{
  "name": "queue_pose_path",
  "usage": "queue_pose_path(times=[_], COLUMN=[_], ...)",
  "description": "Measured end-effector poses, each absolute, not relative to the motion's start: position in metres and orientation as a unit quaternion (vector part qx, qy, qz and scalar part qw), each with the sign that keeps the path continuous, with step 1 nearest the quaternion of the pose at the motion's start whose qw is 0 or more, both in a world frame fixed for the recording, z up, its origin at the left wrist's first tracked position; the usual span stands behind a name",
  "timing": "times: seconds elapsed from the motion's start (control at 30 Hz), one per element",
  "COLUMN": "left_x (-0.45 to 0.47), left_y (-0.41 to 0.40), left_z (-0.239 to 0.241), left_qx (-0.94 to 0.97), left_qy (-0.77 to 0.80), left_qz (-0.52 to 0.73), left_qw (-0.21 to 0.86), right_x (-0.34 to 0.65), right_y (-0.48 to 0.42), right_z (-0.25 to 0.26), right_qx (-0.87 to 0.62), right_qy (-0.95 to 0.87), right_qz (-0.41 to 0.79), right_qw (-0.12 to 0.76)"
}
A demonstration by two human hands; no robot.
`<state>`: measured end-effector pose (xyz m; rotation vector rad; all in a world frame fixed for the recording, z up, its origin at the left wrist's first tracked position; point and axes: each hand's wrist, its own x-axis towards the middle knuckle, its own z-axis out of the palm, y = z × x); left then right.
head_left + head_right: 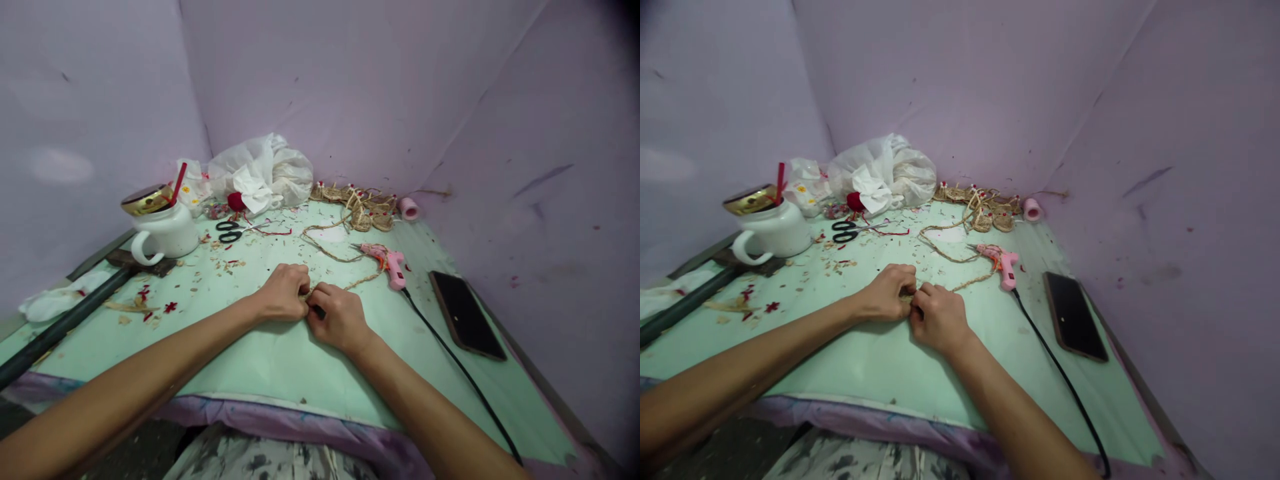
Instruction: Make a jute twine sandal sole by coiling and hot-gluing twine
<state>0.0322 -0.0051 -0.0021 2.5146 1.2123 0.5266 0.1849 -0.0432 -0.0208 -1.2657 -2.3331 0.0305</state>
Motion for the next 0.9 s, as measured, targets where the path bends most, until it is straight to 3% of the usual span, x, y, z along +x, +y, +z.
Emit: queue_pose_path(times=[0.53,0.9], left_x=[0.033,0.019], left_y=[-0.007,-0.011], left_z=[0.000,0.022], left_qx=[0.875,0.868], left_qy=[0.432,0.450], left_qz=[0.165,0.093], left_qw=[0.141,0.187], right_x=[0.185,0.209], right_y=[-0.043,-0.029], right_z=[-0.022,-0.016], right_qx=[-0.462,-0.444], right_qy=[-0.842,-0.771], right_qz=[0.064,0.300], right_qw=[0.272,0.344])
